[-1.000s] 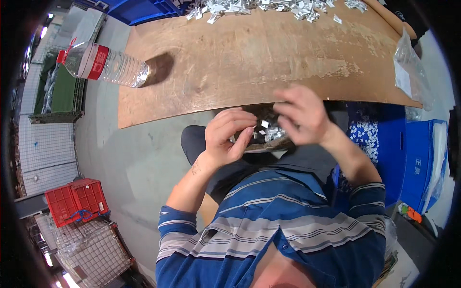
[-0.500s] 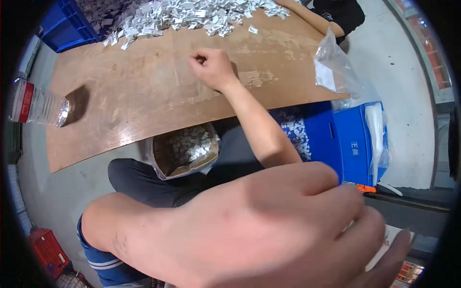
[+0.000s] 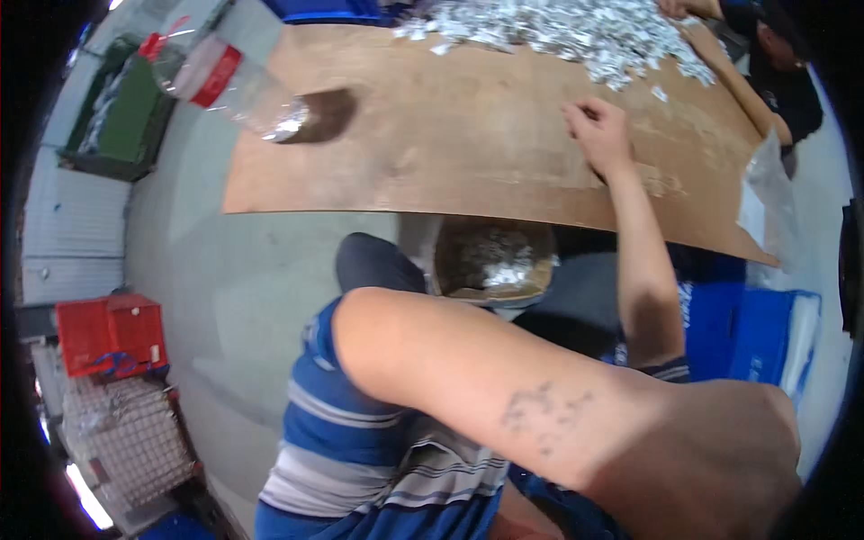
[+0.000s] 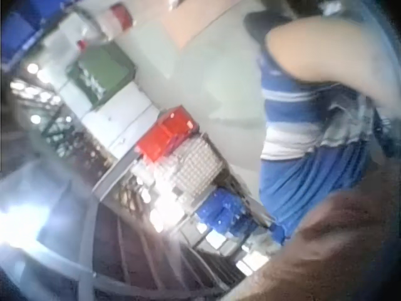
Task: The person assembles small plastic clips by hand and drops the assembled pieces into a container below the table.
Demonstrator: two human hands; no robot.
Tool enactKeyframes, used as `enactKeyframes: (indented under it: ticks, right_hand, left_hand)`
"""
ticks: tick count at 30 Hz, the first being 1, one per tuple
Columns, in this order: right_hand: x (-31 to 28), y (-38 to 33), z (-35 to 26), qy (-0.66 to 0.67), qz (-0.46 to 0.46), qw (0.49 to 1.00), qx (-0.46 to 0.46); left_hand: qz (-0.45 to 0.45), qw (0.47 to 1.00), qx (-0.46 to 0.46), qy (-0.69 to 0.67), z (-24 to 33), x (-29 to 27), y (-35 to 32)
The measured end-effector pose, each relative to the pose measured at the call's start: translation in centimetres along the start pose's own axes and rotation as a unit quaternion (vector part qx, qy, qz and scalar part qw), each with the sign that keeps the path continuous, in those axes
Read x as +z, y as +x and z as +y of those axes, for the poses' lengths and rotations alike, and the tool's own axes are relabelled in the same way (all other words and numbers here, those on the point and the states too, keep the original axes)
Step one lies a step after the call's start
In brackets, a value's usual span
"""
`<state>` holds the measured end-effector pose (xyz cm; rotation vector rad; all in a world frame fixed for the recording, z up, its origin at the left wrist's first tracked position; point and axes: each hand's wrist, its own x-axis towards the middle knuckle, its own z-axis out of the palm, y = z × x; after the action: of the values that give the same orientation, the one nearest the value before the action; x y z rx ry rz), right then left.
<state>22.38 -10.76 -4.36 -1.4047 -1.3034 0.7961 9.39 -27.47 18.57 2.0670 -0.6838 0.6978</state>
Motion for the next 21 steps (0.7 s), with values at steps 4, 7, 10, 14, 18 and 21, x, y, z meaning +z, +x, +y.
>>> enactKeyframes:
  ticks: [4,7,10,14,18,21]
  right_hand:
    - [-0.1,0.4,0.4,-0.015,0.008,1.000,-0.022]
    - [-0.7,0.1,-0.1,-0.020,0.011,1.000,-0.010]
    - [-0.2,0.4,0.6,-0.012,0.004,1.000,-0.013]
    - [0.4,0.2,0.6,-0.039,0.003,0.999,-0.022]
    - [0.2,0.1,0.6,-0.080,0.019,0.997,-0.007]
    - [1.2,-0.6,-1.4,-0.102,0.027,0.994,0.003]
  left_hand:
    - [-0.075,0.997,0.008,0.011,1.2,0.4,0.2]
    - [-0.121,0.992,0.034,0.019,1.7,1.6,1.1]
    - [-0.156,0.985,0.069,0.037,2.5,1.9,1.0]
    - [-0.115,0.978,0.083,-0.150,2.6,3.2,-0.7]
    - [-0.096,0.995,0.005,-0.034,4.0,3.8,-2.7]
    - [-0.075,0.996,-0.041,0.039,4.9,3.2,-4.8]
